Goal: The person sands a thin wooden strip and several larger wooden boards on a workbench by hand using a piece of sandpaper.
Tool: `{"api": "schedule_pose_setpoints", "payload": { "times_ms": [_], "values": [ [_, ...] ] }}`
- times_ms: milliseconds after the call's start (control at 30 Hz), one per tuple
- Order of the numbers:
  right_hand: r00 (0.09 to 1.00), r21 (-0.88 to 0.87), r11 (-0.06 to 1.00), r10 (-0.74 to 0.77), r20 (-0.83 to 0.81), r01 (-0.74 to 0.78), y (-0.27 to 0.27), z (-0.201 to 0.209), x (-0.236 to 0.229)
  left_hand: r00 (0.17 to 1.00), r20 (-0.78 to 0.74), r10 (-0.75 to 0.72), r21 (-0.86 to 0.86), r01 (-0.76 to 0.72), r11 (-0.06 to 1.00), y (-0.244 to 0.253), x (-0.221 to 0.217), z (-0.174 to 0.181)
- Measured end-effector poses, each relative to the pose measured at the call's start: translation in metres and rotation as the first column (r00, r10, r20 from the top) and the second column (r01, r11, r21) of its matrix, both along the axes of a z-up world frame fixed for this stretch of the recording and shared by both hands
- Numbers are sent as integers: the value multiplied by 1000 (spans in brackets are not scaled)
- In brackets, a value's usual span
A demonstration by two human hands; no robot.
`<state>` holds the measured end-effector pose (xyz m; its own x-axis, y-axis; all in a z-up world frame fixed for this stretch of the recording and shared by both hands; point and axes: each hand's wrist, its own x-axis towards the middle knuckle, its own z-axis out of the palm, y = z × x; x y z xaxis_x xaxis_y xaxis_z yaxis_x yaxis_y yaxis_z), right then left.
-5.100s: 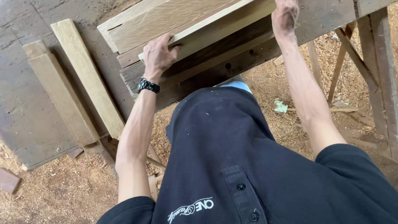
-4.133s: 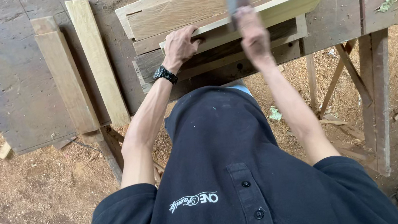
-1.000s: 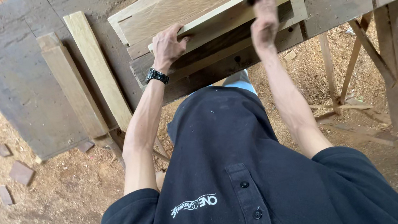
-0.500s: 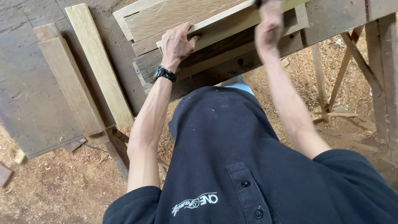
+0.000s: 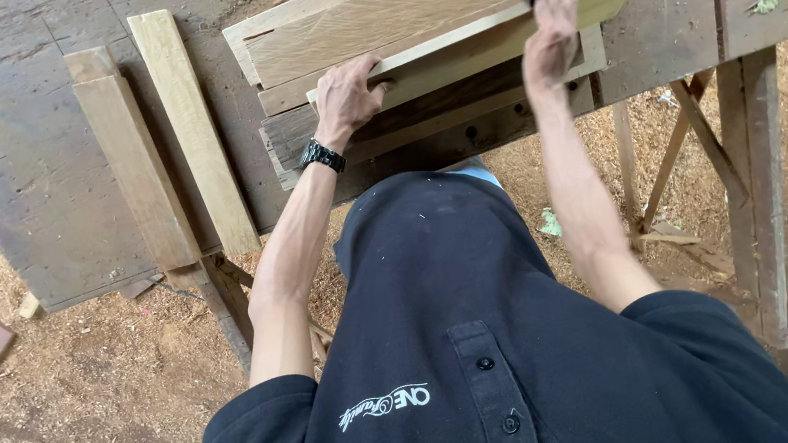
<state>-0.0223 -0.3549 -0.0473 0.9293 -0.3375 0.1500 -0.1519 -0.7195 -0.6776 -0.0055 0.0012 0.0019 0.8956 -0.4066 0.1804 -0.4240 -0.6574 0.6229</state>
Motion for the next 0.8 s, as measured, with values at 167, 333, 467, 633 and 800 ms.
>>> {"api": "schedule_pose_setpoints", "payload": {
  "times_ms": [167,333,467,633,800],
  "values": [
    [952,51,956,281,124,-288,91,-13,-25,994,-103,46,69,-39,997,-3,0,1],
    [875,726,489,308,375,-483,34,-6,-24,996,-82,33,76,-27,997,-3,3,6],
    [979,200,964,191,-69,-174,-38,3,-3,974,-216,71,122,-45,992,-3,10,9],
    [986,693,702,102,132,-165,18,-15,1,944,-321,73,222,0,975,-1,33,1],
    [916,939,-99,208,344,-330,63,-22,-13,888,-451,90,291,52,955,2,45,-13]
  ]
}}
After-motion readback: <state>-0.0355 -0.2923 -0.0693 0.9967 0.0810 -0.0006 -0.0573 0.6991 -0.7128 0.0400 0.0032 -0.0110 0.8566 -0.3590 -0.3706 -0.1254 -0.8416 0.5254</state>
